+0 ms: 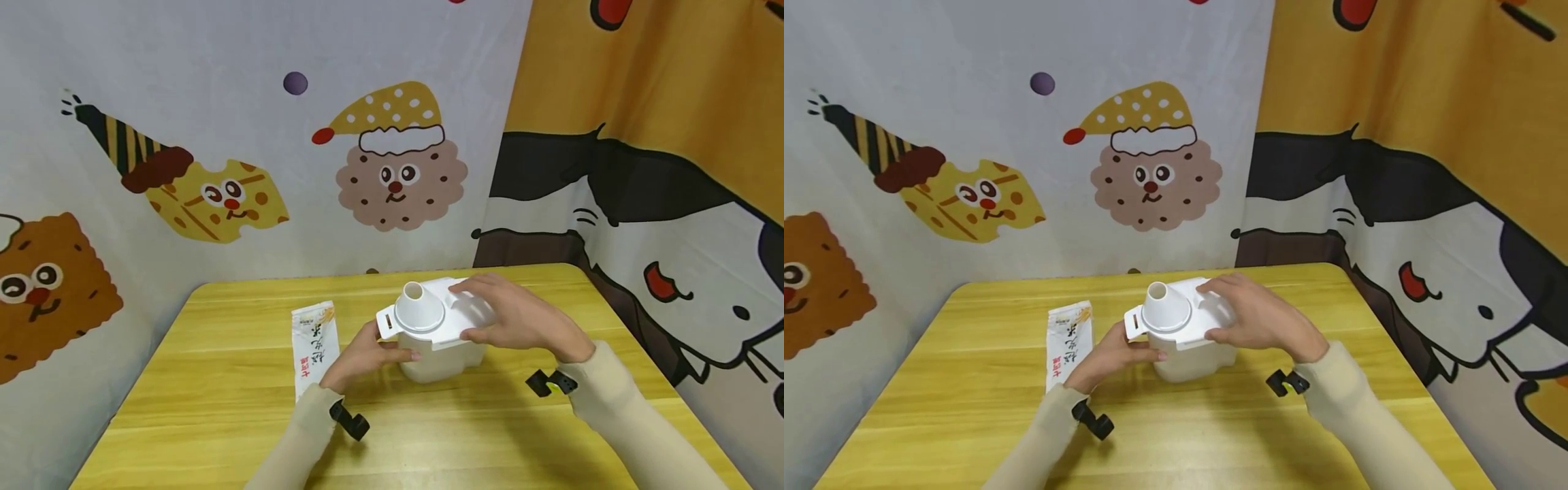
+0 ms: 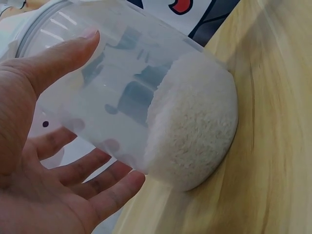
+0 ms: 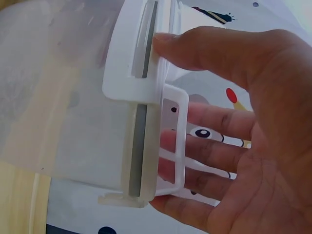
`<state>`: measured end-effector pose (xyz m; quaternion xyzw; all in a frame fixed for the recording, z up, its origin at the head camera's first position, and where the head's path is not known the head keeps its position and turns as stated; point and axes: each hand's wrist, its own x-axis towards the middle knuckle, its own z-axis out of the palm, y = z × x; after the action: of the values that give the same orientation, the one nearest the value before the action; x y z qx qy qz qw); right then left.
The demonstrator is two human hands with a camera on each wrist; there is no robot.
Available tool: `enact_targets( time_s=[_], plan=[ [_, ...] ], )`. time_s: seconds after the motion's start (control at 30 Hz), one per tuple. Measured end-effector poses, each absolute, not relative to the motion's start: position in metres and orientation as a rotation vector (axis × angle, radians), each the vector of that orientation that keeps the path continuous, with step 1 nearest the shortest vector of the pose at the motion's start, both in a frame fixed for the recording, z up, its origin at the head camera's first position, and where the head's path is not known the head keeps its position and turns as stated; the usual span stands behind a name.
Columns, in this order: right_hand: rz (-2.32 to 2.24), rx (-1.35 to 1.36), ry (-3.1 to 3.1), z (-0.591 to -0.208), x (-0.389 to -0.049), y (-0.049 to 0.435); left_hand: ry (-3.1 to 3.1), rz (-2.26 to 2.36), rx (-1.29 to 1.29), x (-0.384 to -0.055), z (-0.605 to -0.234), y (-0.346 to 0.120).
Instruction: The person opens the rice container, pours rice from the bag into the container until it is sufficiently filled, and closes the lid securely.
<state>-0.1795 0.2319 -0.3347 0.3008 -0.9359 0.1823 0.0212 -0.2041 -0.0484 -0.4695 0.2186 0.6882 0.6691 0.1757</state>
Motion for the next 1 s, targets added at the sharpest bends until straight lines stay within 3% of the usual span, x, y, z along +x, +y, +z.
enact_targets(
  time_s=[0.7,1.0],
  plan=[
    [0.753,1.145,-2.887,-0.333,-0.208,0.243,2.219,1.907,0.521,-0.182,-0.468,-0.032],
    [0.766,1.096,-2.904,-0.335,-0.206,0.25,2.222,1.862,0.566,-0.185,-0.467,-0.033]
  ],
)
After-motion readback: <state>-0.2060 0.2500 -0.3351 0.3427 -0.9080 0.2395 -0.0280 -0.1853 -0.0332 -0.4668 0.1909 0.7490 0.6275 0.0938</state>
